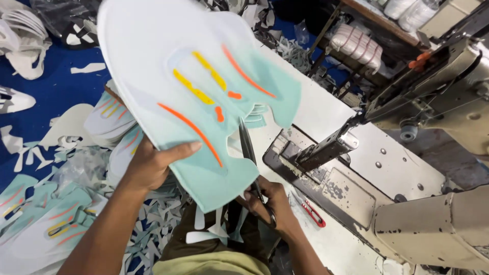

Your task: Trimming excess material from printed shoe upper components using scissors.

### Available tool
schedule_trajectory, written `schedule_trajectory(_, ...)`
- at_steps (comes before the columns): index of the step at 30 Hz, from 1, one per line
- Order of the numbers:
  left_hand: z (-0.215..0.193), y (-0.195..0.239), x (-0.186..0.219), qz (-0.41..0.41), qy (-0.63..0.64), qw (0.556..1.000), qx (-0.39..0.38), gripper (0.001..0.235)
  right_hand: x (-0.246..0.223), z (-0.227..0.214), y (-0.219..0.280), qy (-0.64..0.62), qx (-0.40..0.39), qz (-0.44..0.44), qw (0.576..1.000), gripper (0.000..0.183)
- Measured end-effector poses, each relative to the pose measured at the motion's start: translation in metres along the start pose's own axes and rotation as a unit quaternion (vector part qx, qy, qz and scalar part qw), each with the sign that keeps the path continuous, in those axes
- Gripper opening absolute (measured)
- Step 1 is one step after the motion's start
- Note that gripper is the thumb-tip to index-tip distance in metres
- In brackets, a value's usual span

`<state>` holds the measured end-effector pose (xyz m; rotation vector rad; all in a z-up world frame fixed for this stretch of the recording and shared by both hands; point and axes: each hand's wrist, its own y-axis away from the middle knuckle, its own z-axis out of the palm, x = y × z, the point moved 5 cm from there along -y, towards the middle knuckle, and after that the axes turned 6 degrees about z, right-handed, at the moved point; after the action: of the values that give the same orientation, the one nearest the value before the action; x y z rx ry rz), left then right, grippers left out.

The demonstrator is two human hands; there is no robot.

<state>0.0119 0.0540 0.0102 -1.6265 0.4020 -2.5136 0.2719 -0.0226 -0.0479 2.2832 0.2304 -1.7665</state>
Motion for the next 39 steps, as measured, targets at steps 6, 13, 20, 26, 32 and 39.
schedule_trajectory(6, -0.009, 0.023, -0.025, -0.106, 0.068, 0.992, -0.012, 0.049, -0.002, 0.011, 0.027, 0.098, -0.037, -0.074, 0.992, 0.033)
schedule_trajectory(13, 0.008, 0.047, -0.031, -0.071, 0.003, 0.997, -0.01, 0.041, 0.04, 0.018, 0.033, 0.147, -0.039, 0.011, 0.988, 0.066)
schedule_trajectory(20, 0.022, 0.062, -0.024, -0.071, -0.156, 0.984, -0.038, 0.036, 0.128, 0.004, 0.033, 0.172, 0.031, -0.078, 0.981, 0.063)
schedule_trajectory(26, 0.028, 0.066, -0.025, -0.032, -0.167, 0.984, -0.049, 0.035, 0.248, 0.015, 0.013, -0.404, 0.007, 0.127, 0.906, 0.045)
schedule_trajectory(32, 0.028, 0.067, -0.032, -0.069, -0.167, 0.981, -0.068, 0.035, 0.256, 0.001, 0.024, -0.109, -0.016, 0.01, 0.994, 0.032)
schedule_trajectory(39, 0.024, 0.063, -0.038, -0.067, -0.133, 0.986, -0.081, 0.037, 0.199, 0.011, 0.014, -0.479, 0.11, 0.201, 0.847, 0.036)
